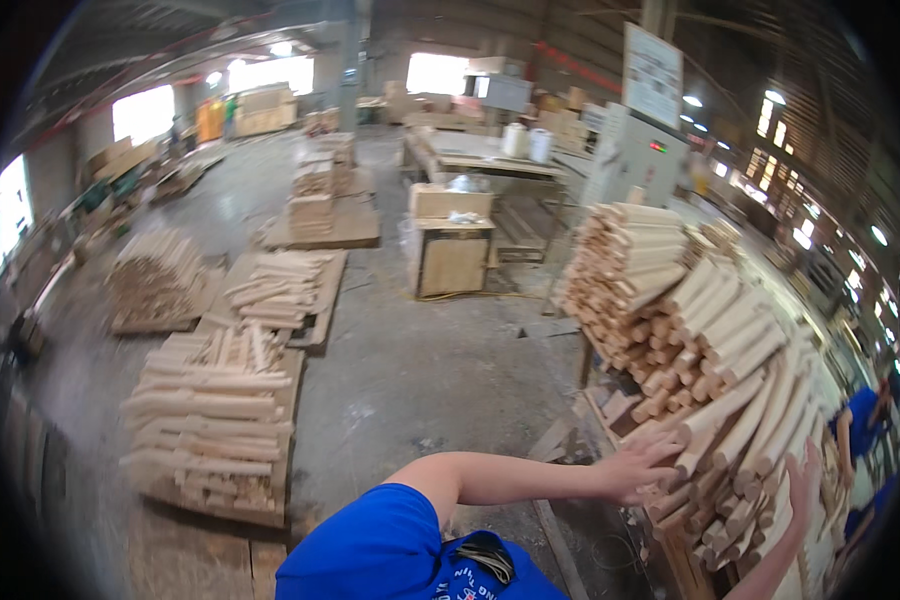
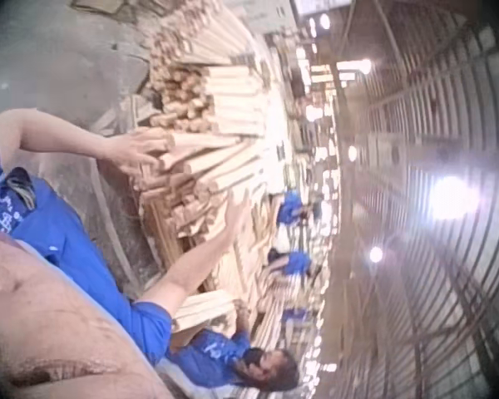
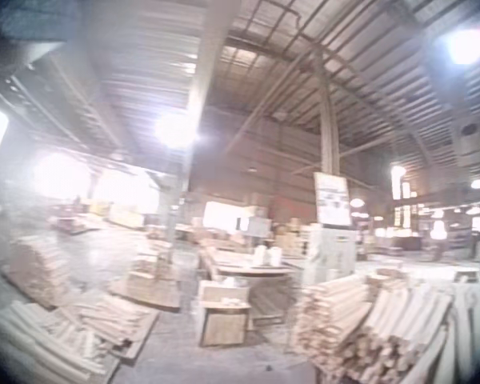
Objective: The person repeatedly picks up small wooden chair leg components from a pile on the floor, aligns them, and places them onto a growing stack on a nearby workbench. The person handles the parts by hand without using tools.
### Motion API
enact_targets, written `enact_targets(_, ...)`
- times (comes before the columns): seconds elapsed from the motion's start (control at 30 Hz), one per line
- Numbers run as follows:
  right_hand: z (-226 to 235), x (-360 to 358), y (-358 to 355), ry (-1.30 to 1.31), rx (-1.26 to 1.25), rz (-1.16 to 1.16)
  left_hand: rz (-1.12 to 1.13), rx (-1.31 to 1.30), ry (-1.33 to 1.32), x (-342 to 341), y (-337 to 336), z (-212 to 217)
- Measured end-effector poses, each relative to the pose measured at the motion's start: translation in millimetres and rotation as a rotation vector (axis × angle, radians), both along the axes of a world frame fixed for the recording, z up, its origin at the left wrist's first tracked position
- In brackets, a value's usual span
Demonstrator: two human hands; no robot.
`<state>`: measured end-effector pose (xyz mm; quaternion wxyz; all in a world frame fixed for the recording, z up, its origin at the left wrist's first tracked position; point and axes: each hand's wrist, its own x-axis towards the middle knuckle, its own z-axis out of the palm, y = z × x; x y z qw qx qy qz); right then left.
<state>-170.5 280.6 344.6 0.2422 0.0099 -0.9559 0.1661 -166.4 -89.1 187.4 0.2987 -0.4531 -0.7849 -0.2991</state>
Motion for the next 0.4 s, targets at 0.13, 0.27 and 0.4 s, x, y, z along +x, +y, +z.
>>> enact_targets(0.13, 28, 67, -139, -0.162, -0.323, 0.441, 0.433, -0.271, -0.546, 41, -156, -119)
enact_targets(0.27, -69, 102, -264, -0.527, -1.006, 1.149, 1.365, 0.196, -1.716, 236, -322, -236)
enact_targets(0.4, -228, 127, -326, -1.190, -1.126, 0.467, 1.579, 0.561, -1.814, 471, -377, -260)
